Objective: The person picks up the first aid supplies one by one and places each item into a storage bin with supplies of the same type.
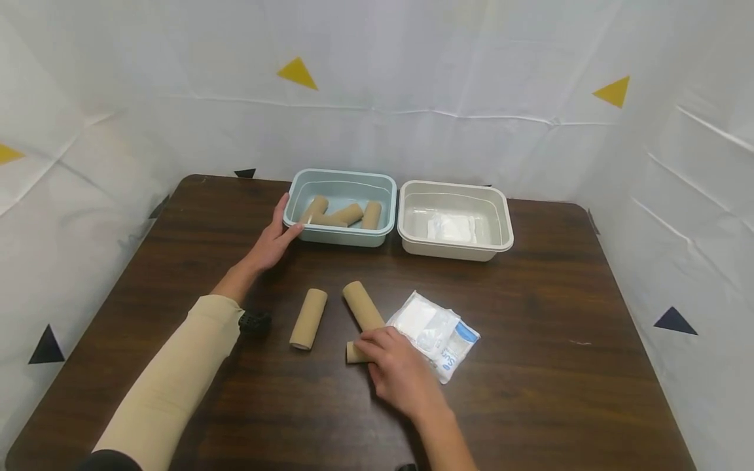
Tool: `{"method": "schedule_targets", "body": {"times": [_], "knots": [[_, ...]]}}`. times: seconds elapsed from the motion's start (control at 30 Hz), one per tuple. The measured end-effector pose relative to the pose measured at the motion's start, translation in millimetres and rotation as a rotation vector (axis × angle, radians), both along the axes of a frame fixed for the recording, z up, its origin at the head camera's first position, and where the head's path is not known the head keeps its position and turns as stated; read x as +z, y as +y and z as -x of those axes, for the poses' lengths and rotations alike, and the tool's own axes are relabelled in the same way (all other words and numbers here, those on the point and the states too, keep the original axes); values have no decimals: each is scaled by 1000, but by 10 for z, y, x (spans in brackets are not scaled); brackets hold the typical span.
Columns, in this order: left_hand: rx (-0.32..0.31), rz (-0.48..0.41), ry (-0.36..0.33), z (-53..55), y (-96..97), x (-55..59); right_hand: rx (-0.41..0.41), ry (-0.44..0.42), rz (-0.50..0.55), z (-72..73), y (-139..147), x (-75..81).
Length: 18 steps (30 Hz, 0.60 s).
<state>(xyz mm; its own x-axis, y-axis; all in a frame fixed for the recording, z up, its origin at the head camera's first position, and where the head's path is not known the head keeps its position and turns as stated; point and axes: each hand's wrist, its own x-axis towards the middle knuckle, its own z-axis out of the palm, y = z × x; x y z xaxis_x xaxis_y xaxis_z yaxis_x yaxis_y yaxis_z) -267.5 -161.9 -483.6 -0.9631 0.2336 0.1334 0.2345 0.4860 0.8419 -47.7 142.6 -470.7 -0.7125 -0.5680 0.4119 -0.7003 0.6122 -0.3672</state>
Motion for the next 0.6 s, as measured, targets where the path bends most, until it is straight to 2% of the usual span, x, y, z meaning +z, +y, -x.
{"method": "schedule_targets", "body": {"times": [0.3, 0.6], "knots": [[-4, -10, -11, -14, -7, 9, -26, 0, -61, -33, -46, -39], [5, 1, -26, -3, -10, 18, -49, 43, -83, -17, -46, -37]]}}
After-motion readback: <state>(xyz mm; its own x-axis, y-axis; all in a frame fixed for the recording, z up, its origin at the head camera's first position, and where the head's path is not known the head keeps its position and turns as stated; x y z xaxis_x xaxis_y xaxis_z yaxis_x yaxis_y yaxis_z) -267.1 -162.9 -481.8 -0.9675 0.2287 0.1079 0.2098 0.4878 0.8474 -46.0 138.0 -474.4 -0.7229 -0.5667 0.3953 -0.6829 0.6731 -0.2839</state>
